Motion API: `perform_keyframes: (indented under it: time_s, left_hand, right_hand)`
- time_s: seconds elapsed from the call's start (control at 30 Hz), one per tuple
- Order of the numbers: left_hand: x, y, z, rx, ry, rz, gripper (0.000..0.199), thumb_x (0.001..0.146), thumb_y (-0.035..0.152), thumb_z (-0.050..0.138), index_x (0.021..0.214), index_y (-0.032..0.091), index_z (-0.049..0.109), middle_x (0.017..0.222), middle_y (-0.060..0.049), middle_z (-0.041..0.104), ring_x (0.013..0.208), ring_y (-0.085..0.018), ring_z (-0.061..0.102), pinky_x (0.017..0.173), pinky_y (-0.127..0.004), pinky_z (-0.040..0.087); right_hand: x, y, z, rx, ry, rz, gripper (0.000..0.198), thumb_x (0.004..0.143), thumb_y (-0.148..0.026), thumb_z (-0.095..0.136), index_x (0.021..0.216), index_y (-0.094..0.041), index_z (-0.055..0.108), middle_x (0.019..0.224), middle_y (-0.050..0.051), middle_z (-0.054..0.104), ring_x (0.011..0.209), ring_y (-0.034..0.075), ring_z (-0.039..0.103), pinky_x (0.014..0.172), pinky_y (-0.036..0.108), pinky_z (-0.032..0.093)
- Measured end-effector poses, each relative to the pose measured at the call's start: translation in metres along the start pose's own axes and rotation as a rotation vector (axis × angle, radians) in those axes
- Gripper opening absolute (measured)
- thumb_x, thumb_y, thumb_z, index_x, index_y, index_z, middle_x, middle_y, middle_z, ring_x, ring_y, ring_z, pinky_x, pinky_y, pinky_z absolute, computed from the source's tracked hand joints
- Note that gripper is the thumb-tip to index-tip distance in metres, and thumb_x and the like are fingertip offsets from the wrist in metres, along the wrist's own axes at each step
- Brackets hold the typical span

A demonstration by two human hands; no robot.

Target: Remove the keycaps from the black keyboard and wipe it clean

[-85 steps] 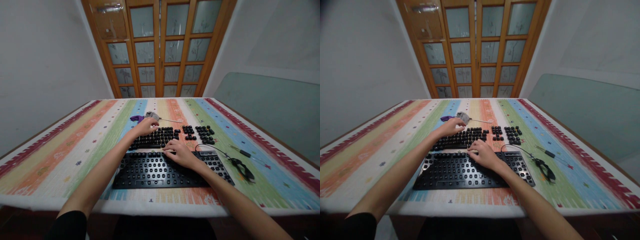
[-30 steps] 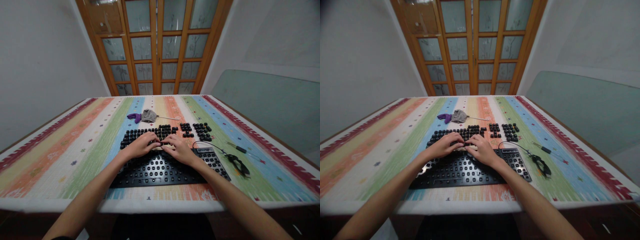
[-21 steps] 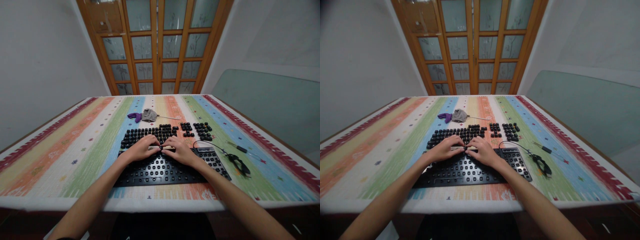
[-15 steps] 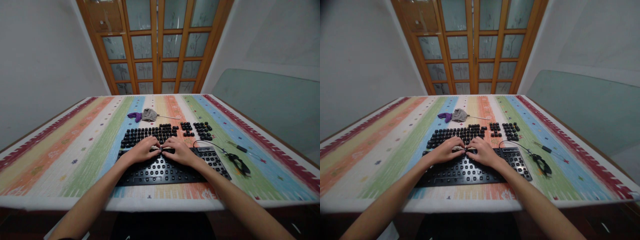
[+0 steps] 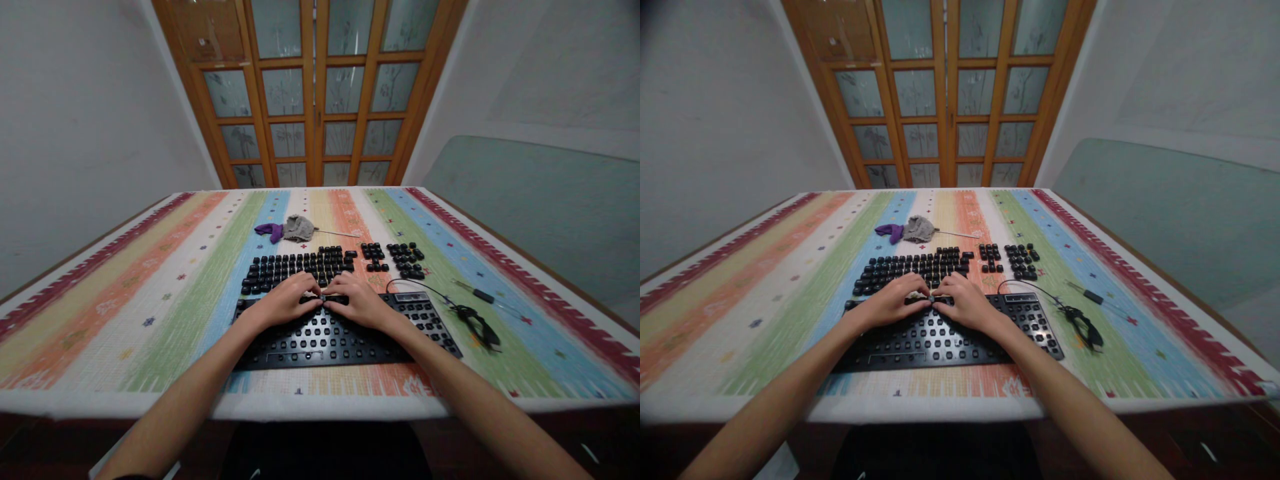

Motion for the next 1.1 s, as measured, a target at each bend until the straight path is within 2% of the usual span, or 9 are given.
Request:
perform_keyframes:
  time_s: [0.47,0.93,1.1]
  left_hand:
    - [-0.0013,-0.0029,0.0026,-0.028,-0.023,-0.008,0.009,0.094,0.028,0.057,0.097,0.020,0.060,0.099,-0.005,0.063,0.096,-0.021,0.058,0.089,-0.038,0.047]
    - [-0.0001,-0.0018,0.0047,0.049,-0.015,0.011,0.008,0.093,0.027,0.058,0.097,0.020,0.062,0.097,-0.006,0.062,0.094,-0.022,0.058,0.087,-0.037,0.048]
    - [0.0011,-0.0001,0.0040,0.072,-0.024,0.018,0.010,0.093,0.026,0.059,0.097,0.018,0.063,0.097,-0.007,0.062,0.093,-0.022,0.059,0.086,-0.037,0.049]
  right_hand:
    - [0.0002,-0.0031,0.0004,-0.040,-0.019,-0.012,0.017,0.090,-0.024,0.066,0.102,-0.019,0.076,0.095,0.008,0.069,0.094,0.023,0.059,0.082,0.038,0.050]
    - [0.0029,-0.0001,0.0030,-0.089,-0.083,-0.064,0.018,0.094,-0.030,0.063,0.099,-0.024,0.079,0.095,0.007,0.072,0.089,0.022,0.057,0.076,0.037,0.048]
    - [0.0037,-0.0011,0.0027,-0.108,-0.098,-0.066,0.017,0.094,-0.029,0.063,0.097,-0.023,0.079,0.096,0.006,0.072,0.089,0.023,0.056,0.076,0.037,0.047]
Point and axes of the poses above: each hand's wrist, its own x-axis towards the middle knuckle, its own z-axis out of the palm, y = z × x, the point moved 6 cm from there along x, towards the middle knuckle
